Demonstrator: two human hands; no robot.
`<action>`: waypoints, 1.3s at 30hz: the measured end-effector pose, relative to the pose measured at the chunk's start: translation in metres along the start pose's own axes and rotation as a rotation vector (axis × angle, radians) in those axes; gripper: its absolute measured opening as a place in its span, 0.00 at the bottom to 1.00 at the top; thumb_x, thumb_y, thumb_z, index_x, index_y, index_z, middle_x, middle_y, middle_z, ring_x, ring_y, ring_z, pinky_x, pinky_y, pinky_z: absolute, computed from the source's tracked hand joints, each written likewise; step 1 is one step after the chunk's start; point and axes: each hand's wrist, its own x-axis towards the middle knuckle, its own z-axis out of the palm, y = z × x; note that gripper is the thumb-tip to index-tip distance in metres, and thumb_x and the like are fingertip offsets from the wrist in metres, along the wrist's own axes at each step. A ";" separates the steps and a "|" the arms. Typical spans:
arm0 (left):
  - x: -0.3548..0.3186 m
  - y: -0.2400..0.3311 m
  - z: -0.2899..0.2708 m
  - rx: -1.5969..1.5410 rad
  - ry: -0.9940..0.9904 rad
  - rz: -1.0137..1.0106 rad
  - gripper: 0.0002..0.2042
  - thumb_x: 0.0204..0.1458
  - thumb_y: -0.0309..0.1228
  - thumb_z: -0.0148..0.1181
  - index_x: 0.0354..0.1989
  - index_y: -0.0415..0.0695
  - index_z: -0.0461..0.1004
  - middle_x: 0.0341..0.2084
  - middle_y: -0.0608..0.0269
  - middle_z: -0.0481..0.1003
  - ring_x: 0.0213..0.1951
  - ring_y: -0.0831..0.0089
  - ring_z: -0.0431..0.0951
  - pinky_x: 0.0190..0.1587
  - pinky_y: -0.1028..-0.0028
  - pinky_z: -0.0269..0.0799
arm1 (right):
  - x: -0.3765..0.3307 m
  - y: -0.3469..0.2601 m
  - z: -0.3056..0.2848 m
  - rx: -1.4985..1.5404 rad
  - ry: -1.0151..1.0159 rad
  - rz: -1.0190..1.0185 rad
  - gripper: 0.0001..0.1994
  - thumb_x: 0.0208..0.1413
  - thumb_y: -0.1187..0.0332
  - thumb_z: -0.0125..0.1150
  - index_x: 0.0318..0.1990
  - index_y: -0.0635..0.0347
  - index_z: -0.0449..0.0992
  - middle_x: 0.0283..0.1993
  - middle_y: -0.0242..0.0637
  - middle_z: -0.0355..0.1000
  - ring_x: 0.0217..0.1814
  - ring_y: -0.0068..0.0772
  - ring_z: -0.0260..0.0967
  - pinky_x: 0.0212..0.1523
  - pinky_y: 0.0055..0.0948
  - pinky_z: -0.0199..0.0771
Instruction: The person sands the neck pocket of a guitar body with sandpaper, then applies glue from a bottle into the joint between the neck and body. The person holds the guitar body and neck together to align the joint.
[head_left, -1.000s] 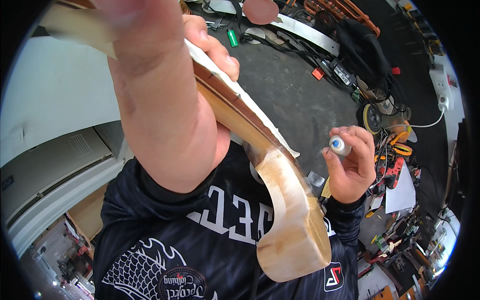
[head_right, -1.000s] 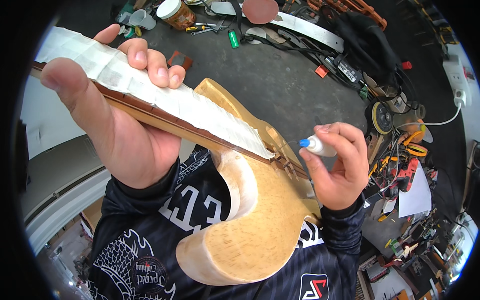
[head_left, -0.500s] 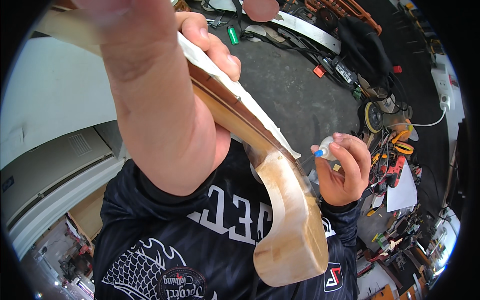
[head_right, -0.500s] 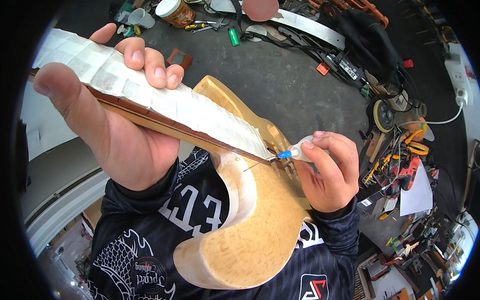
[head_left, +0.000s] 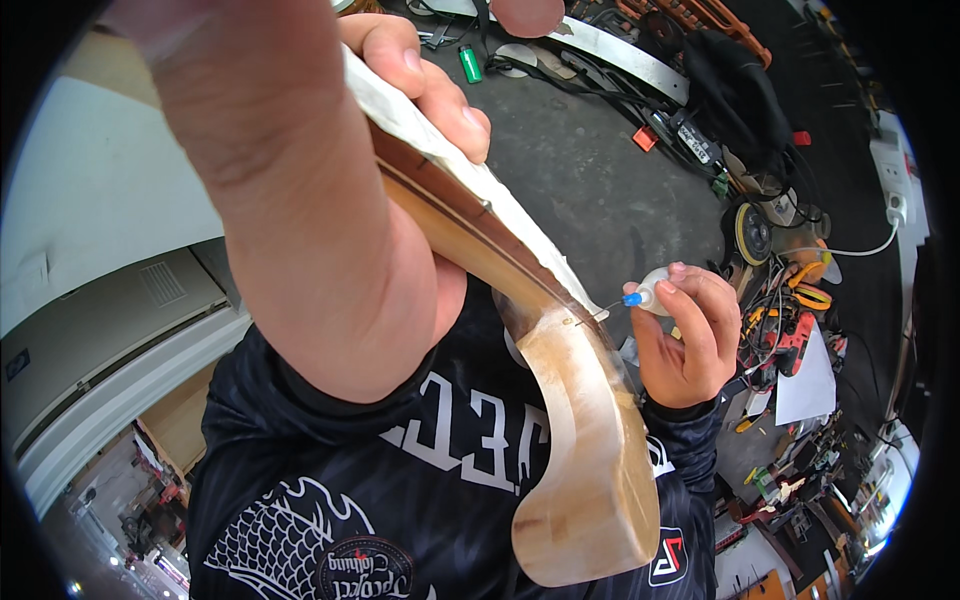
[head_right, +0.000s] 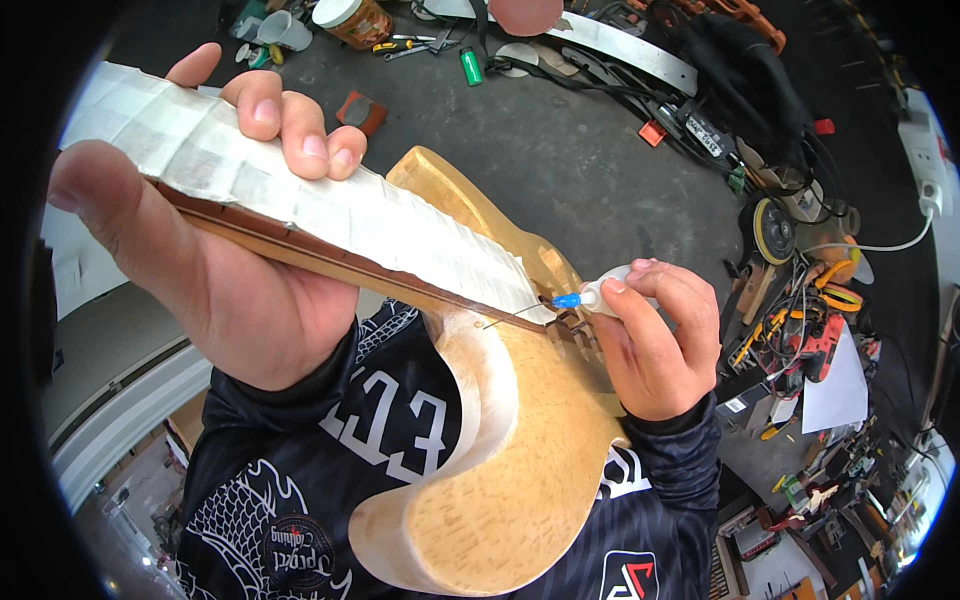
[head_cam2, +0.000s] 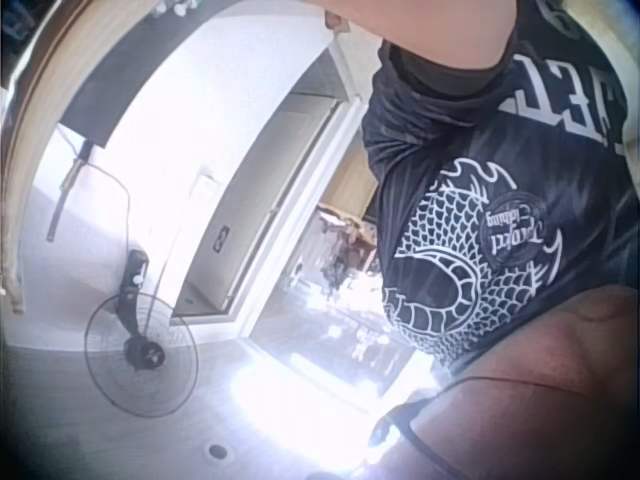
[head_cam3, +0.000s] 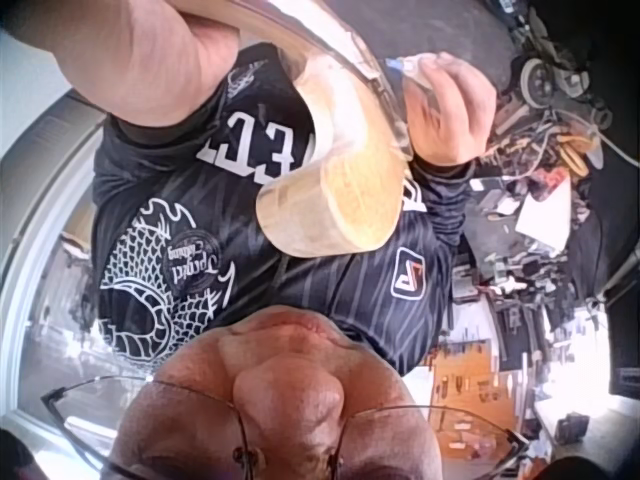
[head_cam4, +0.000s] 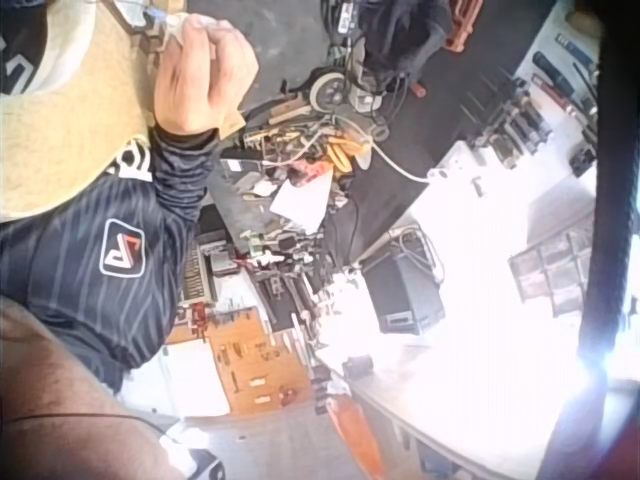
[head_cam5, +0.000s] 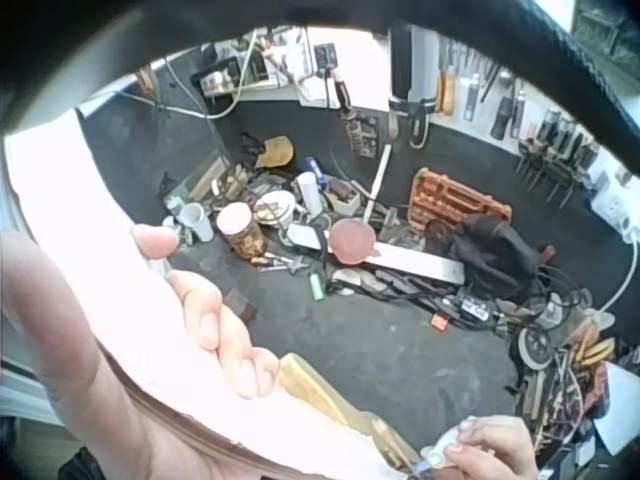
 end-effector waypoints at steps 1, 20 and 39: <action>0.000 0.000 -0.001 0.001 -0.008 0.001 0.41 0.48 0.71 0.46 0.51 0.39 0.62 0.29 0.60 0.67 0.25 0.71 0.71 0.33 0.68 0.69 | 0.000 0.000 0.000 -0.003 -0.002 0.000 0.26 0.31 0.85 0.73 0.44 0.59 0.75 0.40 0.39 0.69 0.42 0.42 0.72 0.42 0.36 0.75; 0.000 0.001 0.000 -0.006 -0.047 -0.002 0.42 0.49 0.70 0.46 0.52 0.37 0.61 0.30 0.58 0.67 0.27 0.70 0.72 0.33 0.67 0.70 | 0.000 -0.001 0.001 -0.021 -0.003 0.002 0.26 0.31 0.84 0.73 0.43 0.60 0.75 0.40 0.39 0.69 0.41 0.41 0.72 0.43 0.37 0.77; -0.001 -0.001 -0.003 0.007 -0.054 0.030 0.42 0.50 0.70 0.45 0.52 0.38 0.60 0.30 0.58 0.67 0.27 0.70 0.72 0.33 0.67 0.70 | -0.001 0.001 0.001 -0.022 0.004 -0.005 0.26 0.31 0.84 0.73 0.43 0.59 0.75 0.40 0.39 0.69 0.41 0.40 0.72 0.43 0.36 0.77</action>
